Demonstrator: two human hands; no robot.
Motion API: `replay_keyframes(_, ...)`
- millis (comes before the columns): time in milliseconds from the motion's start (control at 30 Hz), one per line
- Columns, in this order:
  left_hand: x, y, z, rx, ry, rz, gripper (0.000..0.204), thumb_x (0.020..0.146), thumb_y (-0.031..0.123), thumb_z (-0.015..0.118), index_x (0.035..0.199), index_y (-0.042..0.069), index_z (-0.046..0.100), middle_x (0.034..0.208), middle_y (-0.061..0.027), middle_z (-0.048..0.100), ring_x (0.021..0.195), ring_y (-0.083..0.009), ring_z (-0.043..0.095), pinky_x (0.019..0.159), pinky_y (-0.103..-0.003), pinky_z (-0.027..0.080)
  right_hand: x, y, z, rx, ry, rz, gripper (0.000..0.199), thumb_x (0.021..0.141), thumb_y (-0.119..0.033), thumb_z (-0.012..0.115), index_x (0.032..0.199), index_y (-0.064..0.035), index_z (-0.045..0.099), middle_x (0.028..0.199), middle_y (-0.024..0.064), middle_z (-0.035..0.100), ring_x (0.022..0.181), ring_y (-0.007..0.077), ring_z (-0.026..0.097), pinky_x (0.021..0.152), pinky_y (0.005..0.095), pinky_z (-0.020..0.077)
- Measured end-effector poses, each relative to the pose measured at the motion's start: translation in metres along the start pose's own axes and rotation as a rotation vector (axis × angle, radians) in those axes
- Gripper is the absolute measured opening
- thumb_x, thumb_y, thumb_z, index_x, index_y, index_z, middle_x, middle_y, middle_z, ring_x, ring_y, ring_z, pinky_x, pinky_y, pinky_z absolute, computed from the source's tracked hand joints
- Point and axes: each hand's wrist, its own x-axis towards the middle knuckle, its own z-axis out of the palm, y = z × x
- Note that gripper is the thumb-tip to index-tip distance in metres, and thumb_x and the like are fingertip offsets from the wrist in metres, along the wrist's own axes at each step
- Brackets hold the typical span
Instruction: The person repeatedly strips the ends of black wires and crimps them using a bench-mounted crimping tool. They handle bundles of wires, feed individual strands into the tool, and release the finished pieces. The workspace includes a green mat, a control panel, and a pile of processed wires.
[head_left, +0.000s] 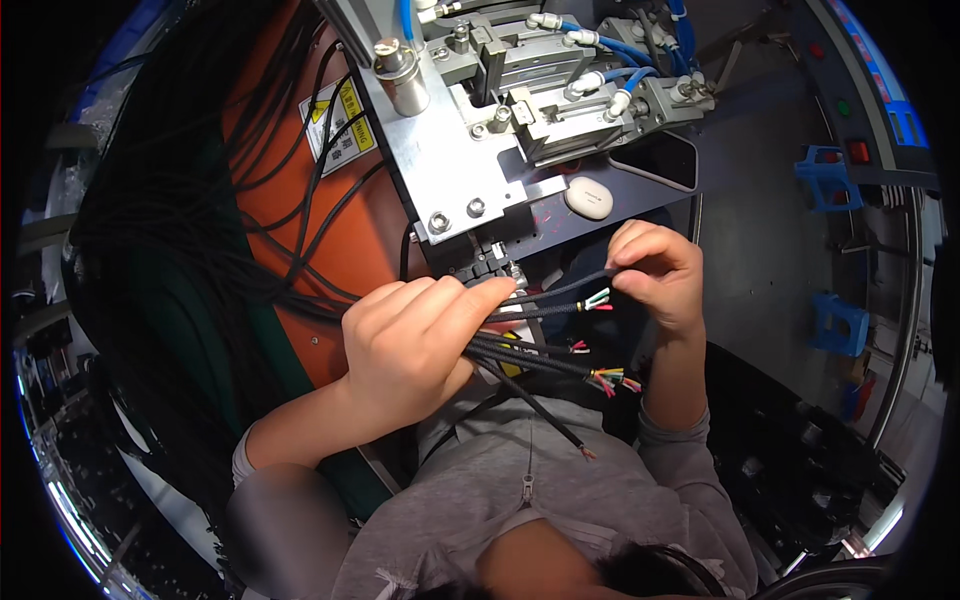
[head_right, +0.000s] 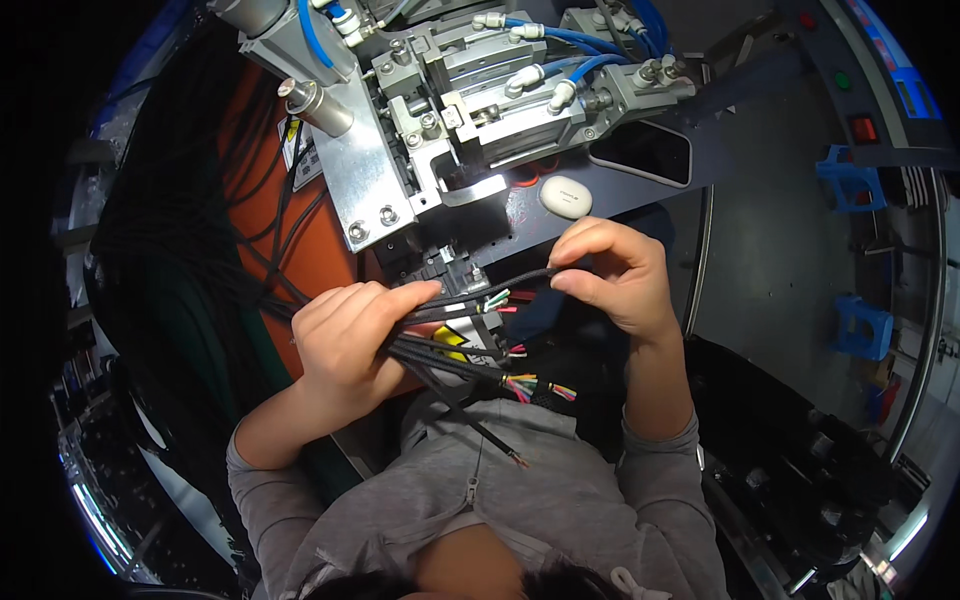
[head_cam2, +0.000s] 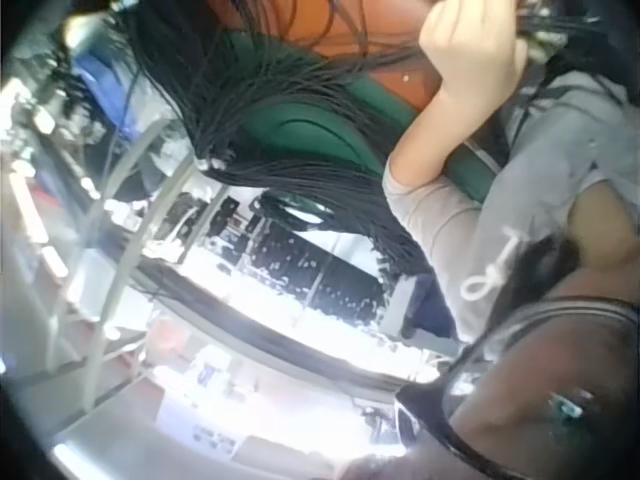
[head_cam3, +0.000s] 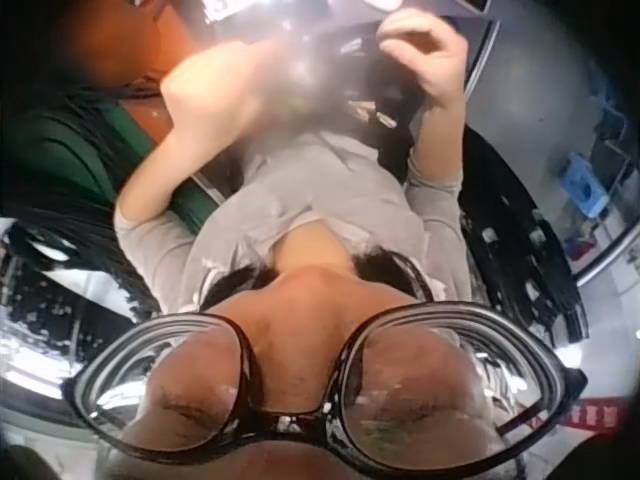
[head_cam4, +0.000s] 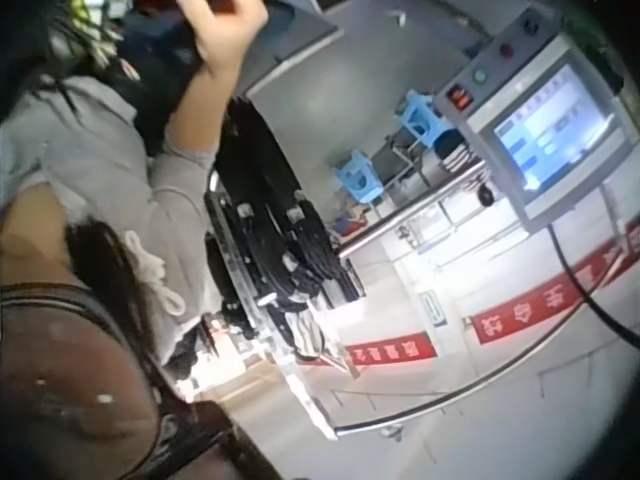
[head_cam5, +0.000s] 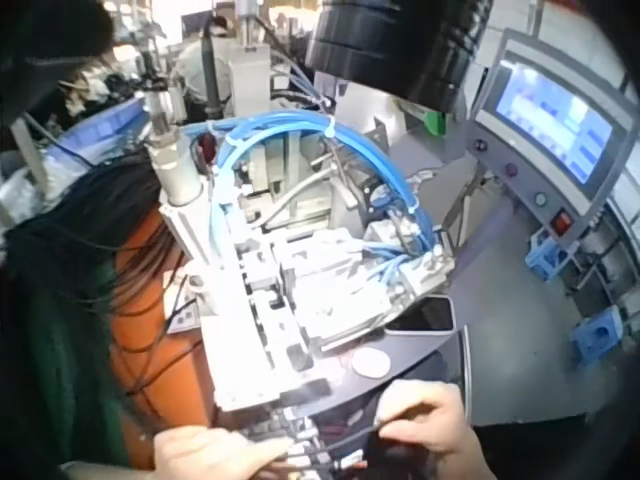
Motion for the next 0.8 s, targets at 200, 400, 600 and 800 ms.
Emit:
replay_keyframes(200, -0.001, 0.013, -0.009, 0.143, 0.261, 0.159, 0.037, 0.068, 0.011, 0.074, 0.103, 0.002, 0.067, 0.109, -0.0181, 0.063, 0.071, -0.0187, 0.060, 0.061, -0.023, 0.047, 0.013, -0.015, 0.000, -0.775, -0.164, -0.219, 0.015, 0.071, -0.001, 0.073, 0.085, -0.0028, 0.069, 0.078, 0.0055, 0.065, 0.074, 0.0196, 0.058, 0.070, 0.0309, 0.0440)
replay_keyframes(400, -0.006, 0.006, 0.009, -0.016, 0.062, 0.070, 0.038, 0.070, 0.007, 0.070, 0.105, -0.004, 0.063, 0.079, -0.0089, 0.058, 0.060, -0.0162, 0.057, 0.049, -0.026, 0.046, 0.027, -0.021, 0.060, -0.598, -0.350, -0.355, 0.020, 0.066, -0.003, 0.074, 0.085, -0.0062, 0.069, 0.080, 0.0037, 0.064, 0.074, 0.0215, 0.058, 0.068, 0.0338, 0.0457)
replay_keyframes(600, -0.006, 0.002, 0.002, -0.086, 0.041, 0.047, 0.034, 0.068, 0.000, 0.068, 0.100, -0.005, 0.063, 0.074, -0.0088, 0.058, 0.059, -0.0196, 0.059, 0.049, -0.029, 0.046, 0.027, -0.019, 0.053, -0.506, -0.134, -0.158, 0.034, 0.066, -0.003, 0.077, 0.099, -0.0035, 0.069, 0.082, 0.0044, 0.065, 0.074, 0.0165, 0.062, 0.068, 0.0283, 0.0485)
replay_keyframes(800, 0.000, 0.006, 0.005, -0.120, 0.140, 0.026, 0.028, 0.069, 0.001, 0.071, 0.095, -0.004, 0.064, 0.078, -0.0101, 0.061, 0.060, -0.0195, 0.062, 0.050, -0.028, 0.047, 0.024, -0.017, 0.059, -0.094, -0.039, -0.100, 0.020, 0.070, 0.005, 0.076, 0.088, 0.0029, 0.066, 0.088, 0.0104, 0.065, 0.082, 0.0159, 0.063, 0.073, 0.0258, 0.0495)
